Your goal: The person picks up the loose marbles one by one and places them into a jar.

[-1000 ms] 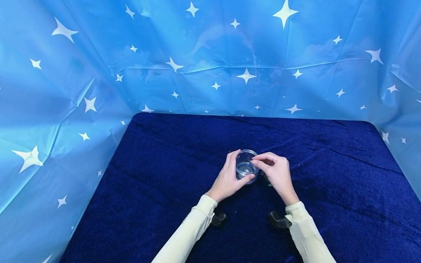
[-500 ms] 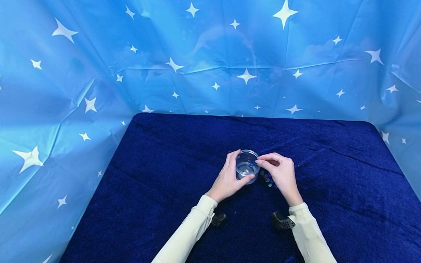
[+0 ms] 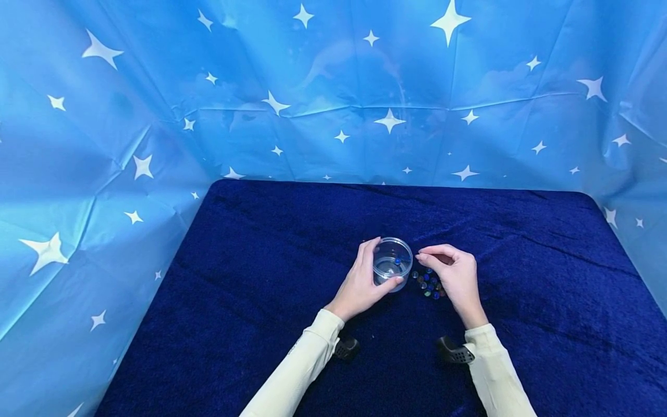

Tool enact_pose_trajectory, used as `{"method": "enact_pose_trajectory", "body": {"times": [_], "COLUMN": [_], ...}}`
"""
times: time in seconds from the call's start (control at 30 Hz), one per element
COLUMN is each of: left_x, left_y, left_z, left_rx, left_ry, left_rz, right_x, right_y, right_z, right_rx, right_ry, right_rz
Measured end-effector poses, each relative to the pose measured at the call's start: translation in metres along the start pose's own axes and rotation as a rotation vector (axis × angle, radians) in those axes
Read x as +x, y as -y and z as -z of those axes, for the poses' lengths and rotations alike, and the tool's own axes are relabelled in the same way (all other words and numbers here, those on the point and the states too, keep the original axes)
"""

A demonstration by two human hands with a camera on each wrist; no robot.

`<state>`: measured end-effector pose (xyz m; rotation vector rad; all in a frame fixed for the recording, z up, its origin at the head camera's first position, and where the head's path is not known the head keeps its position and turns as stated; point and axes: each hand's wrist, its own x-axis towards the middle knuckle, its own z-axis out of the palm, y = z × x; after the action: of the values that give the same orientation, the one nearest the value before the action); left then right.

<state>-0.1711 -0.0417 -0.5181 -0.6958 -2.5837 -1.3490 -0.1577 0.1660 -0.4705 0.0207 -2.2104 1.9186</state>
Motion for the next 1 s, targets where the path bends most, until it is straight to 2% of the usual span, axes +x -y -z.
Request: {"method": "enact_pose_trajectory", "body": {"times": [0.5, 1.0], "left_x": [-0.001, -0.001], "left_y": [0.000, -0.001], "left_z": [0.000, 0.000], "left_rx": [-0.001, 0.004], "left_ry": [0.012, 0.012], "left_rz": [0.027, 0.025], "right_x": [0.003, 0.008], "right_y": [-0.021, -0.048], "right_z": [0.011, 0.016], "right_rx": [-0.052, -0.121], "right_ry": [-0.063, -0.072], "right_rz": [-0.033, -0.095]}}
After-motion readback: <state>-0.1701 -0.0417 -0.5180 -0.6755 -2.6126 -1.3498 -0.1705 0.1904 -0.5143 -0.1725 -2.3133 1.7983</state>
